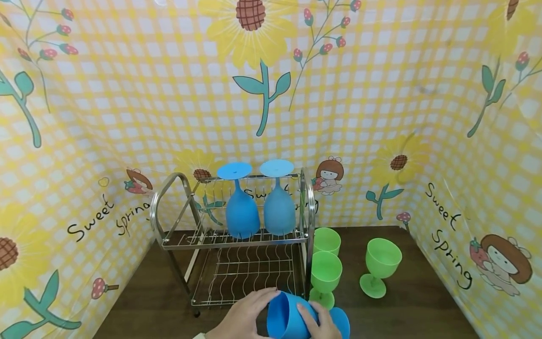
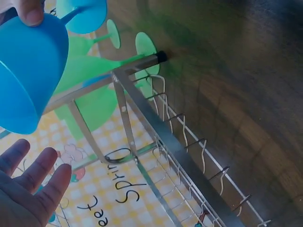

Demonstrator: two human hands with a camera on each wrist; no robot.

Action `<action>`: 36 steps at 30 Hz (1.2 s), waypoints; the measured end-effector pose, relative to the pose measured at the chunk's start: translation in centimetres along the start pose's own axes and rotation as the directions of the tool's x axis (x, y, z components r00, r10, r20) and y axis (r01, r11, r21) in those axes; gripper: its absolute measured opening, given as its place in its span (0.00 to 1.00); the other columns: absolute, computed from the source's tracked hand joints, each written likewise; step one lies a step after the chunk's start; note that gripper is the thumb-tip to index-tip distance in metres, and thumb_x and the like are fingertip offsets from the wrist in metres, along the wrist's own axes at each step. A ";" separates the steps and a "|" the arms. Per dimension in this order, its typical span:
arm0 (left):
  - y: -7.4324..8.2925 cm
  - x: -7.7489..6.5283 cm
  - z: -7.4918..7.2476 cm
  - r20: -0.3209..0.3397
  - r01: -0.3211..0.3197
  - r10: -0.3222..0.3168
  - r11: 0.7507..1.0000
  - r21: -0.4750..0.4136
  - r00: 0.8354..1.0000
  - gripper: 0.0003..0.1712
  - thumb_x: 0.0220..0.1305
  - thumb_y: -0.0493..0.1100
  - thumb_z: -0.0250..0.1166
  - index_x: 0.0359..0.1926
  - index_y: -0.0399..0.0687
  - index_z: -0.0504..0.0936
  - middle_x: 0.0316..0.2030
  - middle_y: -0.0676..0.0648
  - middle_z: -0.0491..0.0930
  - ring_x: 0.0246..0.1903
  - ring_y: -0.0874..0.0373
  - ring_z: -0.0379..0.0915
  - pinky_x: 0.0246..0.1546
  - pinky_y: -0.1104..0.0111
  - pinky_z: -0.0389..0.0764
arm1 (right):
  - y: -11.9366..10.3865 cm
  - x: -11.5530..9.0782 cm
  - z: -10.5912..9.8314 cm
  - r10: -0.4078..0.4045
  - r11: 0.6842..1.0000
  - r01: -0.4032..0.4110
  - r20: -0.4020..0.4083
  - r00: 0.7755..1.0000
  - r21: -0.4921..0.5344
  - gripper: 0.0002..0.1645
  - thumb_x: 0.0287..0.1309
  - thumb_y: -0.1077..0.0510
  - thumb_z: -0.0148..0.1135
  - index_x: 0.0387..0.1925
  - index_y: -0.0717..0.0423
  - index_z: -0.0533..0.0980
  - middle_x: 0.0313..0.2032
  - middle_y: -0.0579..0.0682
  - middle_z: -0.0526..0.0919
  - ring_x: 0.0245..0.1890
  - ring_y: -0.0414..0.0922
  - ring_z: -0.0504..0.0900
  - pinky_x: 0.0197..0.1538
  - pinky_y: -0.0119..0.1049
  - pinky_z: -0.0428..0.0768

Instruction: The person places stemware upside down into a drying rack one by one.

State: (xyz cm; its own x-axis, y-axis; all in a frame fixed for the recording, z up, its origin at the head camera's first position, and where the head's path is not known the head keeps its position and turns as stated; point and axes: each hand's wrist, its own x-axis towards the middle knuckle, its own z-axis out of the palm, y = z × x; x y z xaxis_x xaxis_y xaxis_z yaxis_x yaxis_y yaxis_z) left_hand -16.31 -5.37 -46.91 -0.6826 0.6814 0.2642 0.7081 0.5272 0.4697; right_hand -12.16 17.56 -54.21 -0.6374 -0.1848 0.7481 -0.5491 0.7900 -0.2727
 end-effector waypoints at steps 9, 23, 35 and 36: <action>0.2 -0.9 1.5 0.006 -0.009 0.010 1.000 -0.010 1.000 0.42 0.57 0.64 0.65 0.65 0.44 0.68 0.58 0.42 0.72 0.53 0.50 0.73 0.42 0.63 0.80 | -0.5 -0.5 -0.9 -0.065 0.991 0.079 0.131 0.989 -0.111 0.46 0.36 0.24 0.69 0.60 0.31 0.71 0.50 0.53 0.75 0.38 0.47 0.80 0.32 0.37 0.79; -0.7 -1.2 3.0 -0.150 -0.169 0.155 0.982 -0.087 0.976 0.40 0.59 0.56 0.68 0.61 0.32 0.67 0.53 0.34 0.70 0.50 0.48 0.73 0.45 0.63 0.80 | -0.2 0.8 -0.8 -0.376 0.908 0.385 0.089 0.923 -0.162 0.36 0.58 0.23 0.42 0.59 0.34 0.72 0.51 0.53 0.76 0.40 0.49 0.81 0.34 0.40 0.82; -1.7 -1.1 3.5 -0.357 -0.309 0.259 0.947 -0.089 0.897 0.37 0.54 0.56 0.71 0.57 0.41 0.68 0.49 0.38 0.70 0.48 0.50 0.73 0.41 0.64 0.80 | 0.7 0.2 1.7 -0.420 0.906 0.399 -0.191 0.887 -0.142 0.32 0.62 0.29 0.47 0.50 0.46 0.77 0.50 0.63 0.75 0.45 0.51 0.78 0.42 0.33 0.80; -1.8 -1.1 3.4 -0.375 -0.318 0.265 0.944 -0.085 0.888 0.36 0.55 0.57 0.70 0.57 0.42 0.68 0.49 0.38 0.70 0.48 0.50 0.73 0.40 0.64 0.80 | 1.3 -0.1 2.4 -0.421 0.907 0.400 -0.261 0.869 -0.129 0.30 0.65 0.33 0.48 0.50 0.50 0.77 0.50 0.65 0.74 0.47 0.52 0.78 0.45 0.33 0.79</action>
State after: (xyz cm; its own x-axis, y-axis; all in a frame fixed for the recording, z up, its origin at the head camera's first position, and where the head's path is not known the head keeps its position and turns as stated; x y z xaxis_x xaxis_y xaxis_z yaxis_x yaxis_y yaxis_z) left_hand -16.23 -5.30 -50.93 -0.4861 0.5550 0.6751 0.8704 0.2383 0.4308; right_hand -14.13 17.22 -56.14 -0.1819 -0.3404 0.9225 -0.6836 0.7182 0.1302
